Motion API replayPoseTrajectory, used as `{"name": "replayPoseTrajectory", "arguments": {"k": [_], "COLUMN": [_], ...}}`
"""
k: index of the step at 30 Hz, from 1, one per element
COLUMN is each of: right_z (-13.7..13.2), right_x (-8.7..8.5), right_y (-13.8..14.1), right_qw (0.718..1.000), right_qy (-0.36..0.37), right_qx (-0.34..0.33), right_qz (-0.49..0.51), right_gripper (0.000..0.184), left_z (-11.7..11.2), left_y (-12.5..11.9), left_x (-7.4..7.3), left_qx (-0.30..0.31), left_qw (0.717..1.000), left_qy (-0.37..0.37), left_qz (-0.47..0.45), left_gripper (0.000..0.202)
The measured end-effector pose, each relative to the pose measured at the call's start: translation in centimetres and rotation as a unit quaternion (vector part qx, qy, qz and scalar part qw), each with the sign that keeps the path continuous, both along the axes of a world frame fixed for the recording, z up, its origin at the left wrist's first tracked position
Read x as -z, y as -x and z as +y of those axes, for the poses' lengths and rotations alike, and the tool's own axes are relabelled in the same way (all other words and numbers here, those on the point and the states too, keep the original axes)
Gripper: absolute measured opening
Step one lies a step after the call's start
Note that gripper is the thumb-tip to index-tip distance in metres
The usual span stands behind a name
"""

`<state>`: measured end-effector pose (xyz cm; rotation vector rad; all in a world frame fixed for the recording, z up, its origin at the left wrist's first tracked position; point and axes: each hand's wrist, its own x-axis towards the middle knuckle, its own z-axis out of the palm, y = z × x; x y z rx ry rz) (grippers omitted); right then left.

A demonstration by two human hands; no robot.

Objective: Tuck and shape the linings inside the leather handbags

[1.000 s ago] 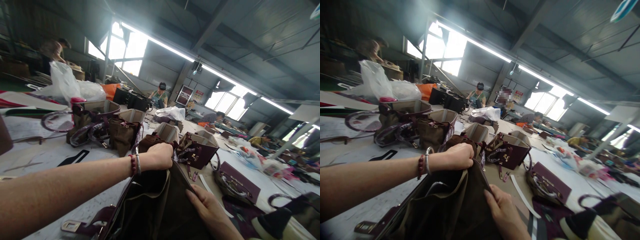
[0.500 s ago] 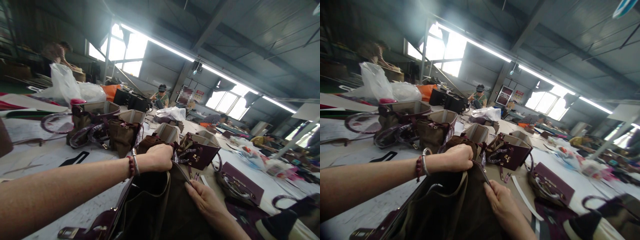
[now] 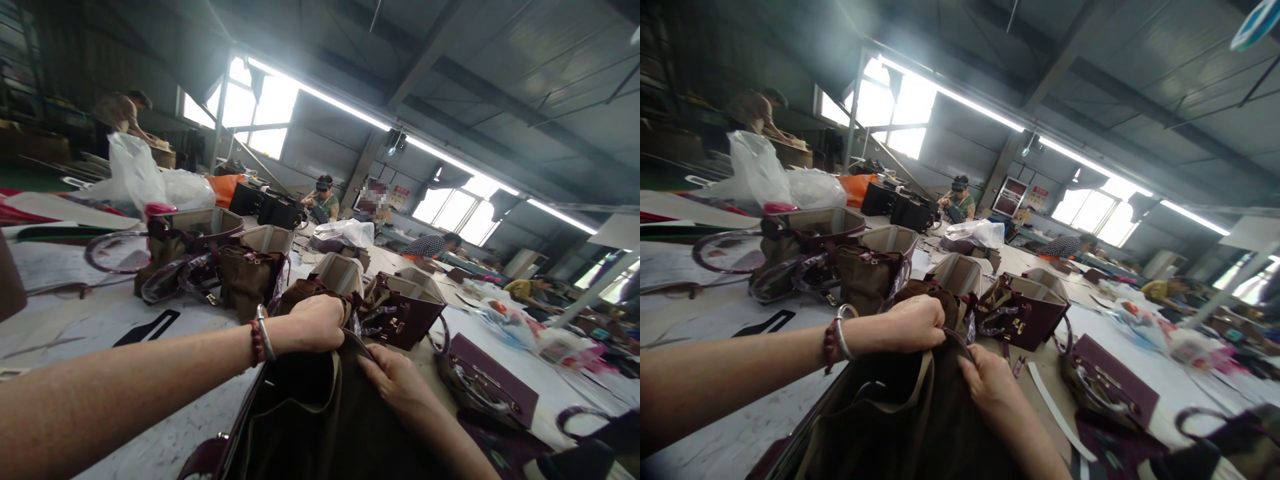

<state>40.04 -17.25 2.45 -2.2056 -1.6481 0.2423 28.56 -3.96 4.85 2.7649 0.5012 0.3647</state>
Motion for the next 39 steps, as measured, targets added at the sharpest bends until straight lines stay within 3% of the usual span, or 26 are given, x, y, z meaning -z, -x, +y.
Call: {"name": "replayPoseTrajectory", "arguments": {"k": [19,27,31,34,37,39], "right_z": [1.8,1.8,1.4,-0.4,-2.9,-4.4], "right_x": [0.1,0.8,0.5,0.1,0.1,0.4], "right_y": [-0.3,-1.0,-1.7,-1.9,-2.1,-2.2], "right_qw": [0.999,0.996,0.993,0.982,0.948,0.932], "right_qy": [-0.034,-0.078,-0.073,-0.04,-0.006,0.008], "right_qx": [-0.02,-0.043,-0.064,-0.079,-0.037,-0.003], "right_qz": [-0.001,0.033,0.069,0.164,0.315,0.361], "right_gripper": [0.025,0.027,0.028,0.027,0.033,0.035], "left_z": [0.3,0.3,-0.3,-0.9,-1.2,-1.3], "left_y": [0.0,-0.1,-0.8,-1.7,-2.3,-2.5], "left_x": [0.3,0.9,0.9,0.6,0.3,0.2], "left_qx": [0.021,0.061,0.031,0.007,0.01,0.014], "left_qw": [1.0,0.996,0.996,0.997,0.997,0.997], "left_qy": [-0.005,-0.059,-0.079,-0.079,-0.076,-0.074], "left_qz": [0.002,-0.027,-0.009,0.0,-0.002,-0.003], "left_gripper": [0.021,0.026,0.03,0.028,0.026,0.026]}}
